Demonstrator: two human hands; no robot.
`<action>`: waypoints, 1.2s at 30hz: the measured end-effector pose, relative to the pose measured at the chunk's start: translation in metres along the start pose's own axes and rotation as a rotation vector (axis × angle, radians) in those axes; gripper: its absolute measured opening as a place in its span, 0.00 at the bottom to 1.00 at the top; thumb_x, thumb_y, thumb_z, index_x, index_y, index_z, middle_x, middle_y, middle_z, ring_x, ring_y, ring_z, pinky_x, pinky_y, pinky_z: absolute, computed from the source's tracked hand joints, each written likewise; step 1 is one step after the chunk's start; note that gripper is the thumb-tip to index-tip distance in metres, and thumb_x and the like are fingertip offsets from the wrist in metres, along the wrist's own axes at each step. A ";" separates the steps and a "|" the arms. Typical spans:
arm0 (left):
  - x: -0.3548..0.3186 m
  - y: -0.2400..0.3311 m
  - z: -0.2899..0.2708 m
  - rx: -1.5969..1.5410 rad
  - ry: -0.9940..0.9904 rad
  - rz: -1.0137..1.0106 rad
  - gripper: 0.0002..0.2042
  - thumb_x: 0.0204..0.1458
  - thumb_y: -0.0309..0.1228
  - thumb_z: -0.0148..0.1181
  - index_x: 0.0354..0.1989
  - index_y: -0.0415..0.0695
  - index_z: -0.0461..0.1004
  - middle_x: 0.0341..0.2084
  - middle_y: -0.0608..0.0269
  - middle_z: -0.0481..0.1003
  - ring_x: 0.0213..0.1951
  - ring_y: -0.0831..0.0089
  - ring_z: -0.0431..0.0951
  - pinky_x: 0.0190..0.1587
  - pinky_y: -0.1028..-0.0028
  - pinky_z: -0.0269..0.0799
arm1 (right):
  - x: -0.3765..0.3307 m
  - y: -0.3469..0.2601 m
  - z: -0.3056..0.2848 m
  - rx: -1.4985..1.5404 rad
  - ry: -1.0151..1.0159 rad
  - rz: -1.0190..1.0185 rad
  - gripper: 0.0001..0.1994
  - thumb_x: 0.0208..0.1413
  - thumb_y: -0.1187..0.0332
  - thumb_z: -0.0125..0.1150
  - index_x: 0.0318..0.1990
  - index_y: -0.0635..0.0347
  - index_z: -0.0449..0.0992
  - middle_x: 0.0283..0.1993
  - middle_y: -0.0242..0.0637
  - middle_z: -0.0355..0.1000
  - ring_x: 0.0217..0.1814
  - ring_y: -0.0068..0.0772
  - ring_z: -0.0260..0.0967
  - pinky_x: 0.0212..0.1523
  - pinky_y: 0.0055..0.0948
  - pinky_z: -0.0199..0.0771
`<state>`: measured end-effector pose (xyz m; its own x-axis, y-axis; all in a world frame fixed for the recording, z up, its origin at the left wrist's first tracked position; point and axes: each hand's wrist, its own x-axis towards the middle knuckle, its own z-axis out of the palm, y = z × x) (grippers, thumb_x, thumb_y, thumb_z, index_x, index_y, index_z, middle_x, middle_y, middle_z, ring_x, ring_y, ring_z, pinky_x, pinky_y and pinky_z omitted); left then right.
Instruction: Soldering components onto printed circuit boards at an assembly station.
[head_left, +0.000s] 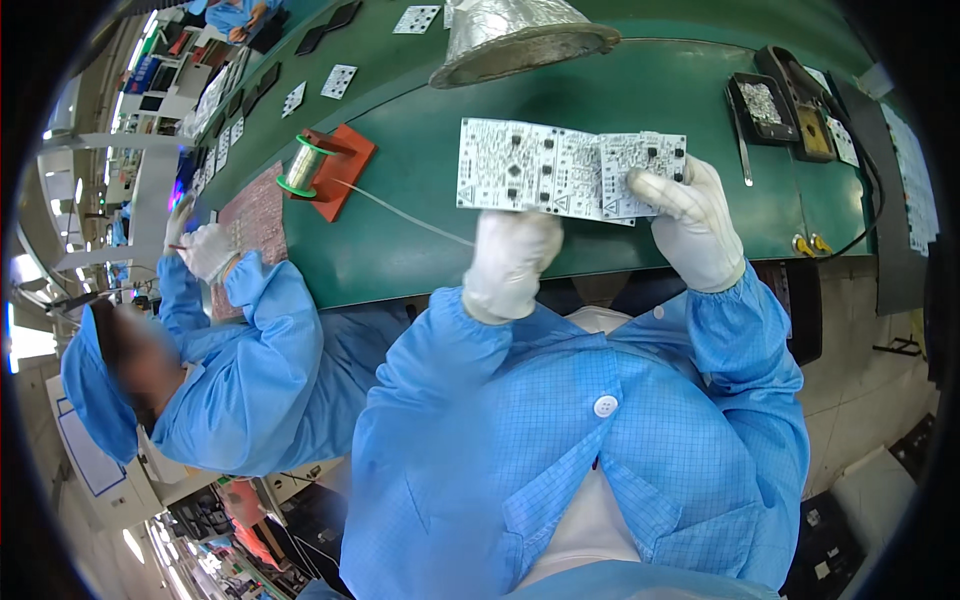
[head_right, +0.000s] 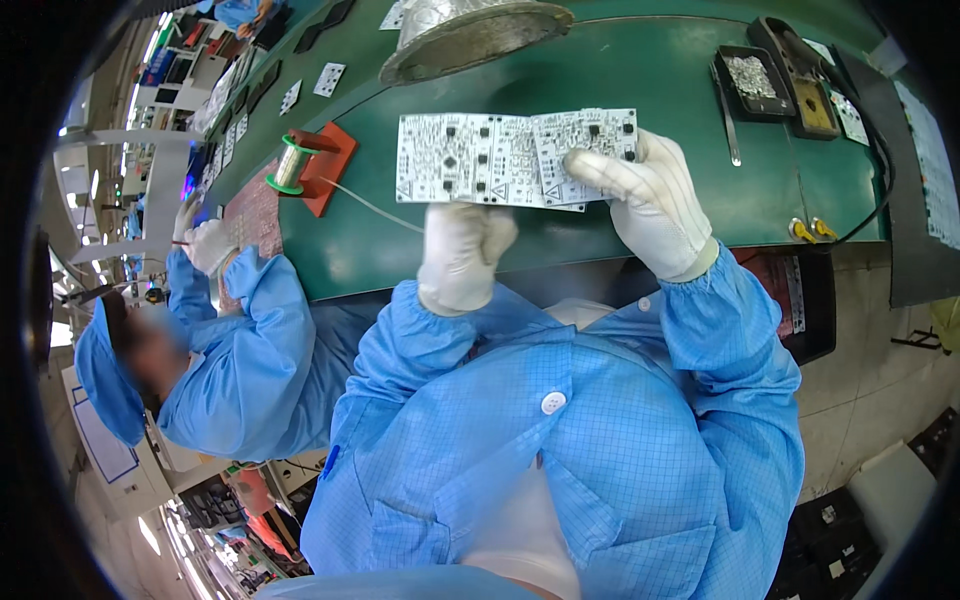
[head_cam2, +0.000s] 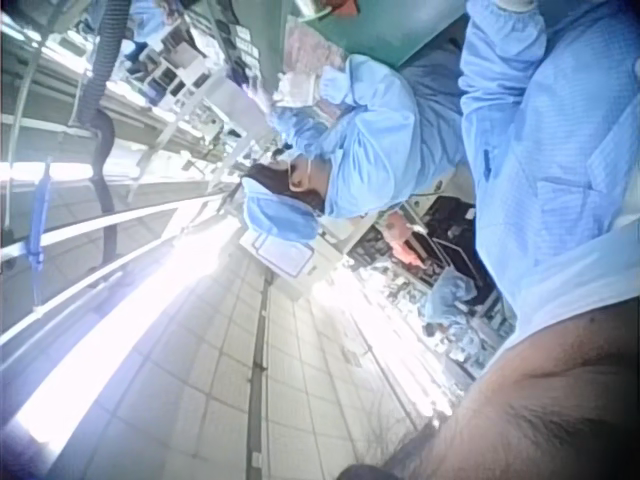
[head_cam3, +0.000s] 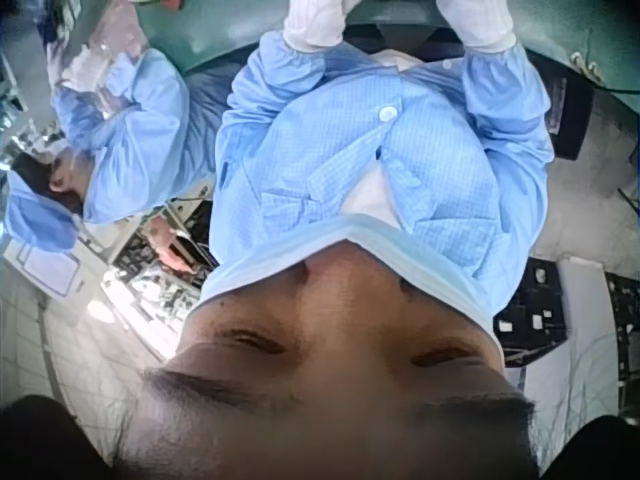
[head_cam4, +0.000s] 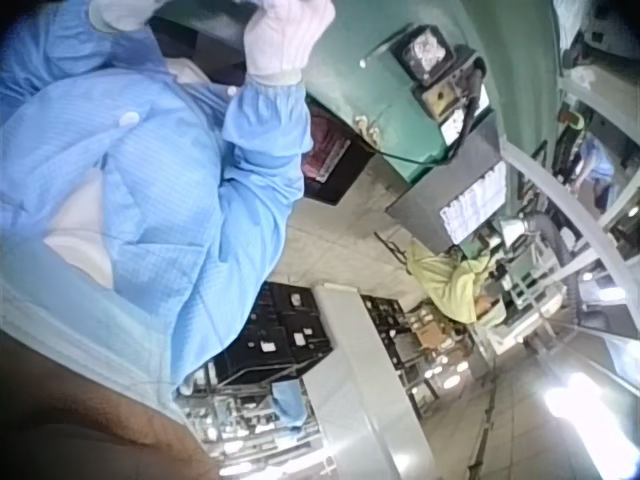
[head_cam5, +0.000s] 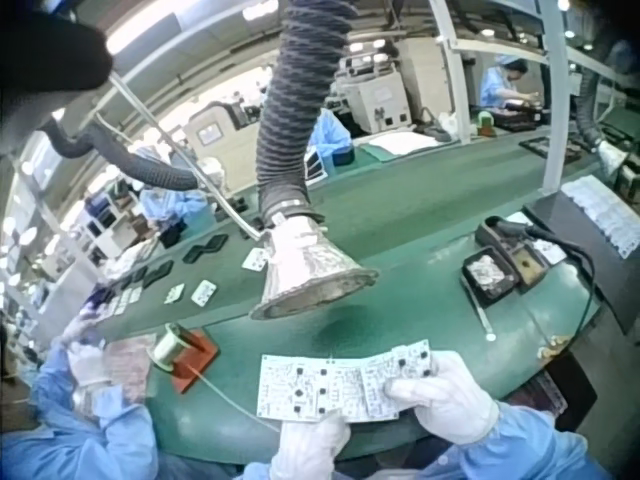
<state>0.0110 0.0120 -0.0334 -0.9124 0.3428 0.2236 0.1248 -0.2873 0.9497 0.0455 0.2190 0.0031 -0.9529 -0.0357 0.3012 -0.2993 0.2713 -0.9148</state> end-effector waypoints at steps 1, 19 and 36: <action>0.007 -0.004 0.001 -0.533 0.032 -0.064 0.17 0.65 0.39 0.47 0.54 0.39 0.70 0.42 0.62 0.75 0.29 0.75 0.72 0.36 0.75 0.69 | -0.001 0.001 -0.003 0.106 0.056 0.084 0.07 0.59 0.80 0.52 0.42 0.73 0.75 0.42 0.43 0.77 0.41 0.26 0.76 0.44 0.24 0.76; 0.025 0.053 -0.029 0.313 0.099 -0.223 0.13 0.60 0.29 0.53 0.48 0.32 0.70 0.37 0.52 0.73 0.37 0.63 0.74 0.45 0.74 0.70 | -0.030 0.035 -0.016 -0.737 0.555 -0.327 0.24 0.44 0.88 0.62 0.51 0.59 0.76 0.47 0.50 0.72 0.44 0.45 0.77 0.39 0.34 0.82; 0.017 0.022 -0.009 0.929 -0.009 0.235 0.26 0.37 0.17 0.60 0.51 0.33 0.70 0.33 0.47 0.71 0.32 0.52 0.72 0.33 0.62 0.71 | -0.018 0.008 0.035 -0.687 0.237 -0.544 0.18 0.41 0.79 0.64 0.45 0.63 0.77 0.35 0.42 0.76 0.30 0.39 0.73 0.33 0.33 0.74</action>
<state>-0.0059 0.0034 -0.0108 -0.8222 0.3745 0.4287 0.5670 0.4734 0.6741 0.0585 0.1884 -0.0185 -0.6307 -0.1480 0.7618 -0.5371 0.7917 -0.2909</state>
